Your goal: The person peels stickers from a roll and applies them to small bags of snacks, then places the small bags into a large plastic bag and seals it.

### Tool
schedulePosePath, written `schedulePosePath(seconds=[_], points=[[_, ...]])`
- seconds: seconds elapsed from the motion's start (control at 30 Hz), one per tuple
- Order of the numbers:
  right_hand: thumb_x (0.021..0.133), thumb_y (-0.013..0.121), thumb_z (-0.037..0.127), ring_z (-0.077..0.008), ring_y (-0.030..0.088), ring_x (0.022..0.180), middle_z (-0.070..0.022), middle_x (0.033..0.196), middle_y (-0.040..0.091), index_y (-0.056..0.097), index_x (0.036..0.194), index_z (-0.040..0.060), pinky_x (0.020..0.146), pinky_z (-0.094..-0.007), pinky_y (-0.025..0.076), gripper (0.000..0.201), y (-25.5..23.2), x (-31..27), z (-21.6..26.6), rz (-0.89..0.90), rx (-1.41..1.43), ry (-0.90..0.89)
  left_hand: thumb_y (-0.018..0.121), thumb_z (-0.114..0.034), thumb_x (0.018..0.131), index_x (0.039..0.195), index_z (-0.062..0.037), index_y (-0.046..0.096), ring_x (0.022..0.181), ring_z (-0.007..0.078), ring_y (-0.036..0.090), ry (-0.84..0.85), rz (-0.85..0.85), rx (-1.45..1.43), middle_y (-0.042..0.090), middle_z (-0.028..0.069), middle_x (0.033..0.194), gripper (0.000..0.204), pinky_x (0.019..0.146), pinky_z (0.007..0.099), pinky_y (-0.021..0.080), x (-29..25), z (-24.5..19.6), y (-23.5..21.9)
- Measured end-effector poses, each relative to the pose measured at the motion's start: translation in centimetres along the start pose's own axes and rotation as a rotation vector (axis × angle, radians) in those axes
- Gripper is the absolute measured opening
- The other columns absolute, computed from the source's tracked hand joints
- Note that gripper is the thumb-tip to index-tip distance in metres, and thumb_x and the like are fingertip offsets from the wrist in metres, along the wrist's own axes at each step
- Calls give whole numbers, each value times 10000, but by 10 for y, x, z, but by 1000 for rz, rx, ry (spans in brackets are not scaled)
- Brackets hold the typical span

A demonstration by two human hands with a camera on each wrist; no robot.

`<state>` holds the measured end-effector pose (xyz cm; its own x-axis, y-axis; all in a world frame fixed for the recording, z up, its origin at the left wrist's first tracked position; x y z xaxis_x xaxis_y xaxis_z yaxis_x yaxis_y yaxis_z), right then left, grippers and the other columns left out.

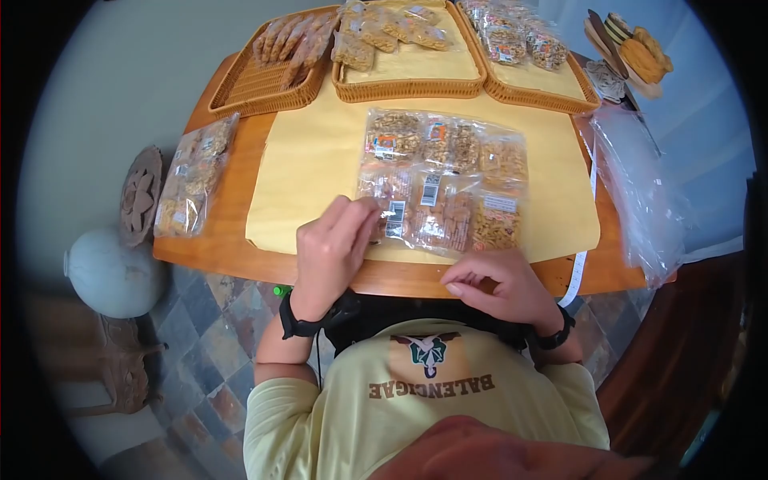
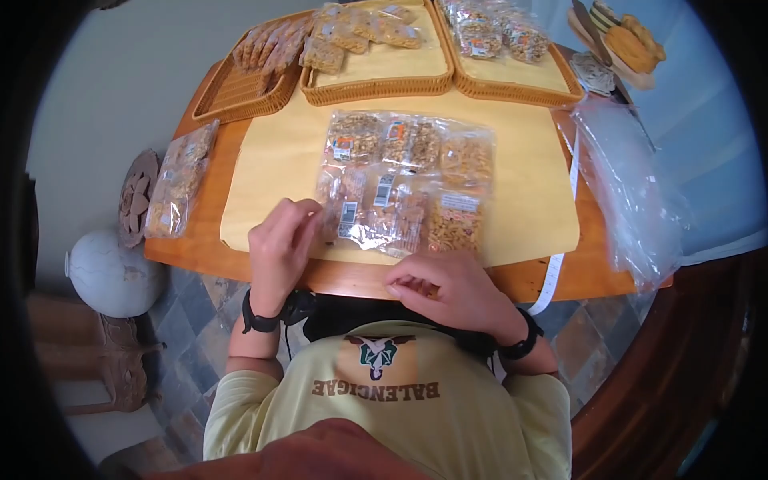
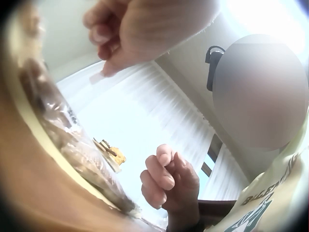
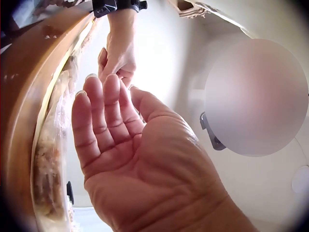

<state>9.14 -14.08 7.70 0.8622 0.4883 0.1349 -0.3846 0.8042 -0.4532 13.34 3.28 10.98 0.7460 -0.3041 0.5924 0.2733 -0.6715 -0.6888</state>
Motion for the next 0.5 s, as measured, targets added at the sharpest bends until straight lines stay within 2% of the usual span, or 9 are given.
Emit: schedulePosePath(seconds=[0.13,0.2,0.33,0.43,0.5], points=[[789,603,125,-129,604,588,-56,692,622,604,839,50,528,-226,473,91,-2,-1,-3,-1,46,1,620,-21,724,791,-44,527,515,267,527,88,139,20,519,91,642,117,446,329,423,-4,-3,13],[789,605,126,-115,603,590,-52,695,623,608,843,48,520,-219,467,95,-3,-2,-8,-19,68,4,616,21,722,799,-29,551,546,223,574,99,226,12,566,83,666,113,495,299,450,-2,-2,16],[791,602,123,-107,594,573,-50,683,620,609,845,46,506,-216,457,94,3,-4,-15,-9,153,25,617,16,729,800,-22,553,561,218,586,104,250,-25,587,86,695,103,506,281,463,0,0,19],[787,602,115,-99,583,553,-46,671,615,609,840,46,498,-215,452,87,7,-5,-20,42,166,42,613,13,740,805,-12,563,592,193,604,32,246,-147,608,83,730,86,538,252,478,0,5,16],[782,604,109,-96,572,533,-42,657,610,609,834,49,491,-213,448,80,9,-5,-20,54,140,19,613,9,749,807,5,571,635,158,616,-124,240,-256,620,79,754,72,581,233,488,0,12,11]])
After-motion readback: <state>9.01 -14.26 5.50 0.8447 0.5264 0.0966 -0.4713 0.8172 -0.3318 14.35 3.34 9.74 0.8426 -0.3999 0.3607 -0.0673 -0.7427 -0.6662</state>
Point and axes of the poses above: each hand's wrist, its own x-axis towards the middle knuckle, its own y-axis out of the palm, z = x × y, the point moved 6 cm from there along x, towards the middle knuckle
